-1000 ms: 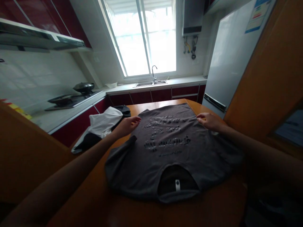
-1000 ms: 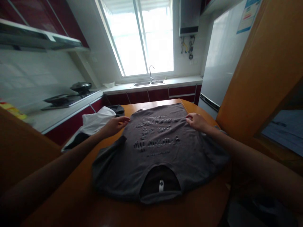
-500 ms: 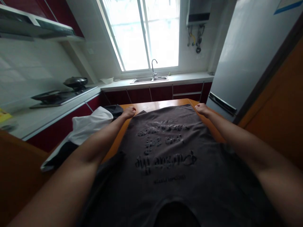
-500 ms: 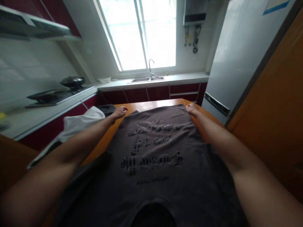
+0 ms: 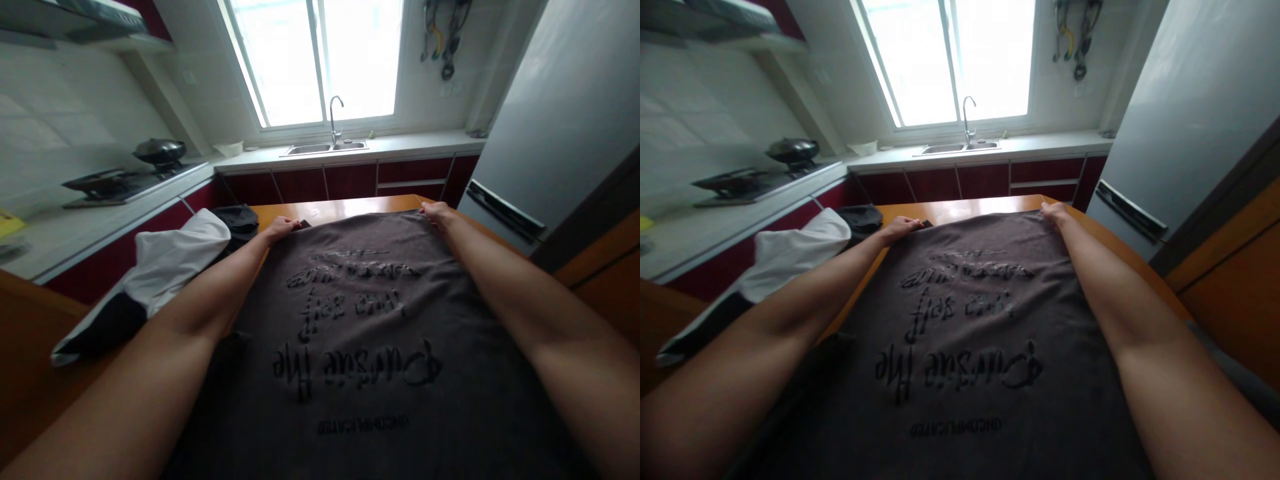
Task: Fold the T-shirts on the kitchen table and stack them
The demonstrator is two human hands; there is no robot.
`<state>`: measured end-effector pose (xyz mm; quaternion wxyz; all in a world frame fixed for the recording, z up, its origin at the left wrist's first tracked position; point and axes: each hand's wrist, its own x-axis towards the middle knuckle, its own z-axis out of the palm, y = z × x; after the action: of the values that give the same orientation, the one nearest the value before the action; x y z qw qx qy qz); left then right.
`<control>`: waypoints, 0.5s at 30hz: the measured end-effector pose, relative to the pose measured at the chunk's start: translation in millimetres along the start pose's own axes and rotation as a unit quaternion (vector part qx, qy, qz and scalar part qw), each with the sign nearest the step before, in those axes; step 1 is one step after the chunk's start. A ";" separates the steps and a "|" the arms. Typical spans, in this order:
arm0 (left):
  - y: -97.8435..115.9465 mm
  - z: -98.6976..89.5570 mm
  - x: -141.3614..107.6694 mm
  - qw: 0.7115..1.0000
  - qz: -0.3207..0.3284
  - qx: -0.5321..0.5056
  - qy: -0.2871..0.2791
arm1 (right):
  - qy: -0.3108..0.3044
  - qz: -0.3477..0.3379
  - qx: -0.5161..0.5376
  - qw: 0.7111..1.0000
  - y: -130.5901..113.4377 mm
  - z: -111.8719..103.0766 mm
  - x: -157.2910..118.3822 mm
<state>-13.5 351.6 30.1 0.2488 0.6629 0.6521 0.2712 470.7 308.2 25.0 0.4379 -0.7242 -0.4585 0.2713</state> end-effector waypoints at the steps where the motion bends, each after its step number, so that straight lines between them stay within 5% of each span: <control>1: 1.3 -2.6 0.2 1.000 -0.002 -0.017 -0.001 | 0.004 0.026 0.003 1.000 -2.1 1.0 1.1; 5: 4.8 -13.0 4.5 0.997 0.002 -0.079 0.022 | -0.007 0.092 0.039 0.995 -10.3 -2.0 -0.7; 15: -7.8 -30.5 1.7 0.978 0.083 -0.100 0.161 | -0.016 0.051 0.200 0.978 -20.1 -17.2 -6.3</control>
<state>-40.0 352.8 47.1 0.1822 0.6339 0.5962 0.4577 473.0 299.8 50.7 0.5518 -0.6401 -0.3645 0.3909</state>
